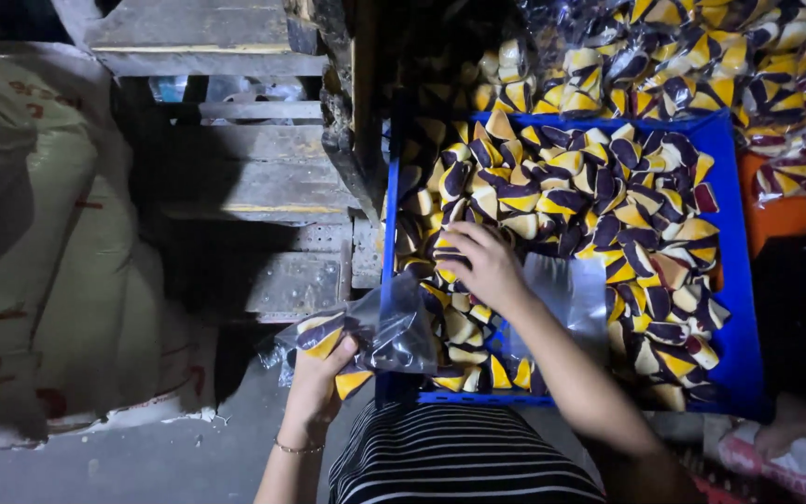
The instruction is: Packing small triangular snack packets from a blue crate into a clear plastic bag
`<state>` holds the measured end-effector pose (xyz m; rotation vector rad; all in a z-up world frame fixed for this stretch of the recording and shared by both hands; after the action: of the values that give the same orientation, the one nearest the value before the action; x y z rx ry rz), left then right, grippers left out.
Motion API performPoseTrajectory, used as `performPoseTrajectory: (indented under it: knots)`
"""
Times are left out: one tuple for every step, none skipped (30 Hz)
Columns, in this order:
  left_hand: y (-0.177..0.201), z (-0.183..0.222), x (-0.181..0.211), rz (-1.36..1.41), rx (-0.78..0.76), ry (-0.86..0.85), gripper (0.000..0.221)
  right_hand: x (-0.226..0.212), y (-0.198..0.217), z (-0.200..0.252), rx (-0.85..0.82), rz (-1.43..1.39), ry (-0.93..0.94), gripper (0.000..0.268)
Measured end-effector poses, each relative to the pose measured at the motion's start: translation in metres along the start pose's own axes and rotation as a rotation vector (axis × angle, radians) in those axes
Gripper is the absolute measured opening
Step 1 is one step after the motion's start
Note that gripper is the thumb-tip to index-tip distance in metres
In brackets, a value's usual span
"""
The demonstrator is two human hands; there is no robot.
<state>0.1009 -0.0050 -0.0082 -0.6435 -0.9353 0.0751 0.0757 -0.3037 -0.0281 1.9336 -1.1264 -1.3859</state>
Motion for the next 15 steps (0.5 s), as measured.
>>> performPoseTrajectory:
  knots:
    - [-0.001,-0.002,0.001,-0.001,-0.011,-0.005,0.050,-0.002,-0.005,0.004,-0.032,0.041,-0.036,0.052]
    - [-0.004,-0.002,0.004,-0.002,-0.009,-0.004,0.050,-0.010,-0.004,0.001,-0.032,0.040,-0.037,0.052]
    - [-0.008,-0.002,0.007,0.008,-0.011,0.018,0.054,-0.015,-0.002,-0.001,-0.022,0.028,-0.171,0.050]
    - [-0.011,-0.001,0.009,0.019,-0.007,0.040,0.059,-0.021,0.000,-0.003,-0.016,0.014,-0.304,0.048]
    - [-0.017,-0.004,0.006,0.019,-0.001,0.042,0.059,-0.003,-0.015,0.000,-0.021,0.010,-0.305,0.048]
    - [-0.020,-0.006,0.002,0.018,0.096,0.047,0.060,0.013,-0.029,0.003,0.008,0.139,-0.225,0.044]
    - [-0.024,-0.008,-0.002,0.017,0.192,0.054,0.061,0.029,-0.043,0.007,0.036,0.267,-0.143,0.039]
    - [-0.026,-0.009,-0.004,0.018,0.198,0.048,0.061,0.027,-0.036,0.001,0.035,0.262,-0.137,0.039]
    - [-0.029,-0.009,-0.006,0.035,0.204,0.036,0.058,0.022,-0.030,-0.004,-0.022,0.241,-0.032,0.031]
    - [-0.032,-0.009,-0.008,0.054,0.207,0.024,0.056,0.019,-0.022,-0.009,-0.079,0.222,0.073,0.024]
    - [-0.028,-0.008,-0.010,0.057,0.211,0.019,0.056,0.024,-0.017,-0.013,-0.080,0.221,0.080,0.024]
    - [-0.026,-0.007,-0.014,0.060,0.210,0.013,0.057,0.033,-0.012,-0.016,-0.162,0.170,0.045,0.031]
    - [-0.025,-0.006,-0.018,0.063,0.209,0.007,0.058,0.041,-0.006,-0.019,-0.243,0.118,0.009,0.037]
    - [-0.023,-0.004,-0.022,0.063,0.206,0.005,0.058,0.031,-0.001,-0.020,-0.241,0.120,0.010,0.037]
    - [-0.020,-0.002,-0.025,0.061,0.214,-0.001,0.057,0.022,0.004,-0.021,-0.281,0.102,-0.029,0.039]
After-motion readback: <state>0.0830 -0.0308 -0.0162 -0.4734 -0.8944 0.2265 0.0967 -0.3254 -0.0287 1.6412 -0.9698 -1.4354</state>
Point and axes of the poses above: each hand's wrist, its own z-axis away from the middle knuckle, its own y-axis out of the back of the hand, x = y × z, the point moved 2 cm from there along -z, towards the middle knuckle, and after that the axes turned 2 degrees about -z, right-handed, at the moved point
